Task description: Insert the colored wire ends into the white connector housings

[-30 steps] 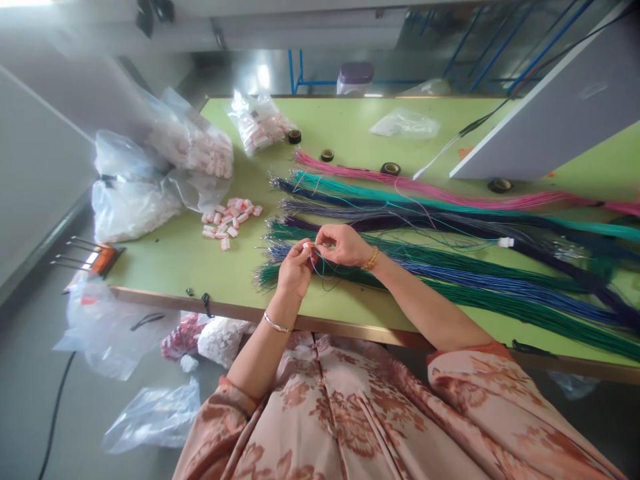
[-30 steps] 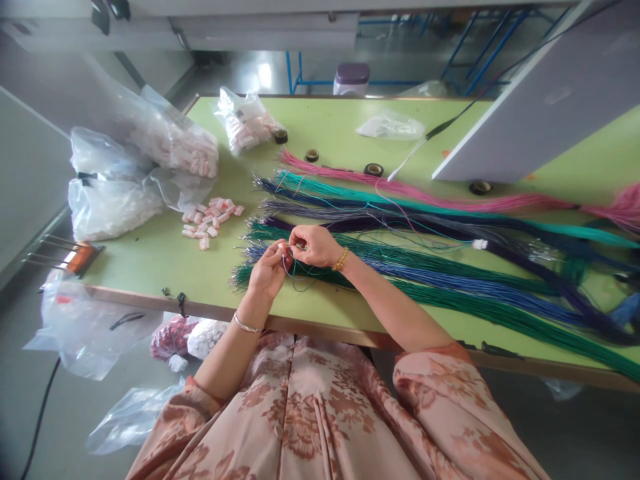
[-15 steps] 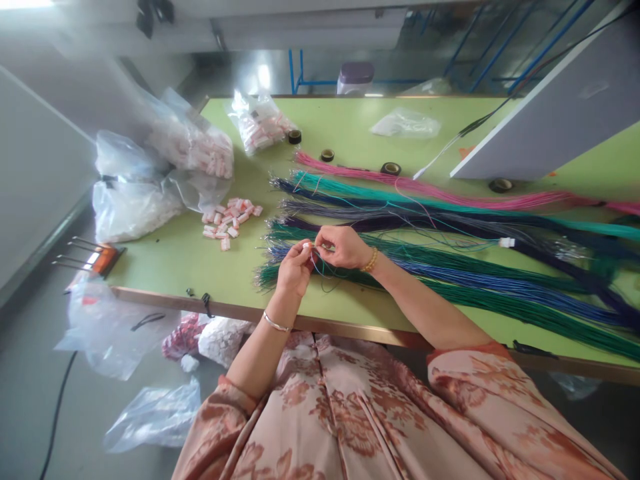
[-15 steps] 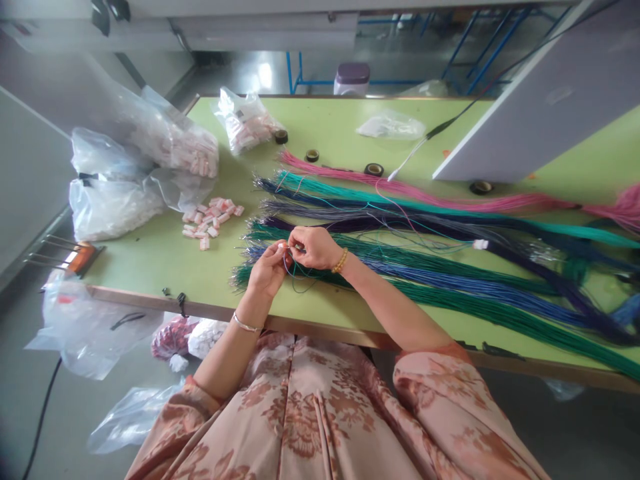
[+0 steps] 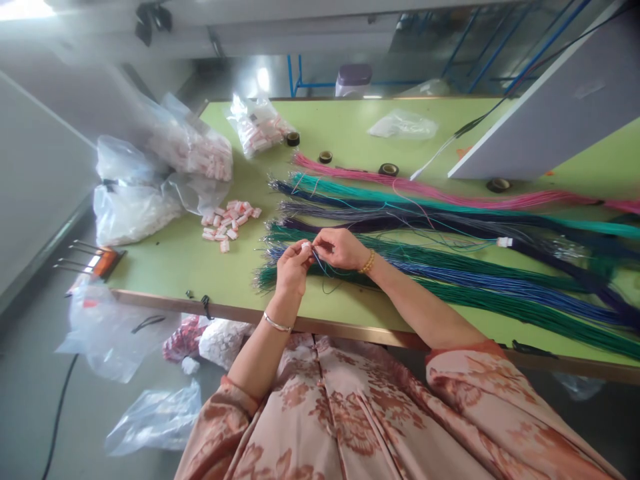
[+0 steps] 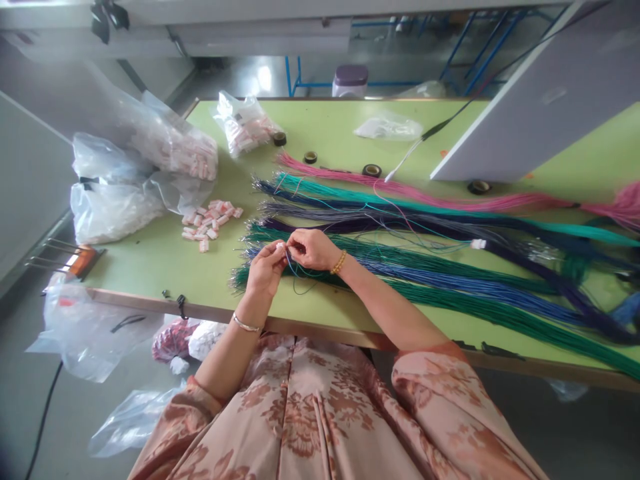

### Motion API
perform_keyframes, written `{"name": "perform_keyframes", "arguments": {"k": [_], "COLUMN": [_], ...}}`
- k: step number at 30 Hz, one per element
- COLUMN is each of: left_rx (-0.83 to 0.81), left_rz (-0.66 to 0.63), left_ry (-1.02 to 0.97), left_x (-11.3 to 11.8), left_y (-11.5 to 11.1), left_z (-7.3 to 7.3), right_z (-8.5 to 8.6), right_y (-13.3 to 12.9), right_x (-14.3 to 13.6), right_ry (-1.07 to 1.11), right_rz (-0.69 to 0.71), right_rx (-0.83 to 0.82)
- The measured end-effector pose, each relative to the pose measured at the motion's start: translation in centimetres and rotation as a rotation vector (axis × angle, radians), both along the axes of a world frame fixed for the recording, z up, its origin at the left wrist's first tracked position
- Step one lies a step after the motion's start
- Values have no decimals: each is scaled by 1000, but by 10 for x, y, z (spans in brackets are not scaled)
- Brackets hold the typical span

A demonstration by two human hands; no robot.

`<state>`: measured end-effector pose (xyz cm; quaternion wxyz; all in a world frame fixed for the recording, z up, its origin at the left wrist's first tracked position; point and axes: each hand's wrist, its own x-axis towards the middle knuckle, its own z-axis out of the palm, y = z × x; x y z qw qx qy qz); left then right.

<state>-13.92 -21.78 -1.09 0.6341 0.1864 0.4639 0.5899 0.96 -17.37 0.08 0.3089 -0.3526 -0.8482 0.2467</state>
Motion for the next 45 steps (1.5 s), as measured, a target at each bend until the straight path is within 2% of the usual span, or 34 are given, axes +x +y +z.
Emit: {"name": "perform_keyframes", "arguments": {"k": [9,13,15,17,21,25,31,35,40,45], "left_rx": [-38,-23,4,16,-20,-22,-20,-25,-29,-34], "left_rz": [20,-28,-30,-16,-19,-30,-48,-56,-68,-70], "left_ry": [128,115,82,54,27,11,19,21,12,19], "left_x": [6,2,-2,-6,-12,-12,-11,-11,-11,-12], "left_y": [9,15,19,23,27,25,21,20,19,19], "left_z": [6,11,14,14,9,3,3,4,5,5], "right_z": [-4,4,10,12,7,-2,-4,-2,4,9], "right_y": [3,12,29,52,101,126,131,131,128,127], "right_x": [-4,1,8,18,35,36,10,-2,-5,-3], "right_ry": [-71,-38,7,-18,-331,-493,-669,-771,-923,-952], "right_rz": [-51,-16,-29,-128,-323,-373,-335,-304,-263,-229], "right_rx": [112,41,-22,-58,-50,-17,79,83,64,59]}}
